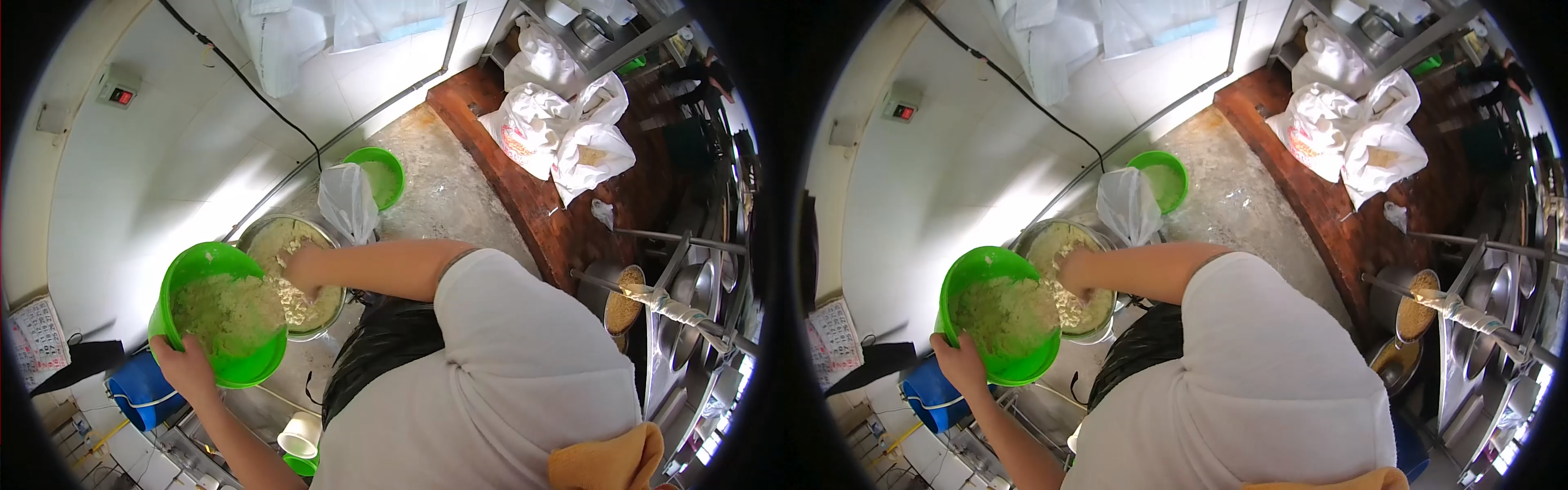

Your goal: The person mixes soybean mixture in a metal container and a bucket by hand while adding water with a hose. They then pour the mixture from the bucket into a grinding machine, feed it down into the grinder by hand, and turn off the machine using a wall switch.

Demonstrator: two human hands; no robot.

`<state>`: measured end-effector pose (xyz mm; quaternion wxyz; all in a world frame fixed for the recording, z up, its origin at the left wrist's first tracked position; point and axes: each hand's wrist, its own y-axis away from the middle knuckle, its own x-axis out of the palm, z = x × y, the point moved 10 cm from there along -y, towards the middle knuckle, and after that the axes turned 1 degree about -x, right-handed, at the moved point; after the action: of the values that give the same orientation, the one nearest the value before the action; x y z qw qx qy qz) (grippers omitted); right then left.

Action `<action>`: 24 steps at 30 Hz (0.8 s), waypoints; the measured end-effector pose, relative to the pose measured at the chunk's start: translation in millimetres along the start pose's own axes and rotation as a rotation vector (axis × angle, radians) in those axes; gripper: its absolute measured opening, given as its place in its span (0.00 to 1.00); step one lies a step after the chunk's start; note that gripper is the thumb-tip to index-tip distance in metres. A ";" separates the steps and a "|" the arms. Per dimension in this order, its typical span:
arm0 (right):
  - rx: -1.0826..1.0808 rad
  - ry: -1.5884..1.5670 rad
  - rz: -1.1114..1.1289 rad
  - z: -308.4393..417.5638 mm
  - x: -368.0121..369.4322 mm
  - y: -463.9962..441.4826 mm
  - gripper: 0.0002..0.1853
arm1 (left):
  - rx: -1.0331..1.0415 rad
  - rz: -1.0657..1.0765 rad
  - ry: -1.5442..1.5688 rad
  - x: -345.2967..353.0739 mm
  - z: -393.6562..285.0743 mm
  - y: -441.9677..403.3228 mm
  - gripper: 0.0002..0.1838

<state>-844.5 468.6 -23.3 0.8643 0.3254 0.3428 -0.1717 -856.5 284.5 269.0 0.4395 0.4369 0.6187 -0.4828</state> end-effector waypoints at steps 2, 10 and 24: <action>0.058 0.110 -0.190 6.5 -4.2 26.1 0.55 | 0.005 0.002 -0.017 1.2 2.5 -0.3 0.19; 0.049 0.038 -0.118 -3.5 21.0 -21.7 0.43 | -0.001 0.019 -0.044 0.0 -29.9 7.3 0.19; 0.003 -0.117 -0.109 -11.2 -11.8 -4.1 0.46 | -0.030 -0.023 -0.030 -3.1 -23.6 9.1 0.19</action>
<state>-860.4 474.1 -23.1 0.8718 0.2969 0.3087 -0.2378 -849.8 308.6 273.5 0.4496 0.4157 0.6245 -0.4849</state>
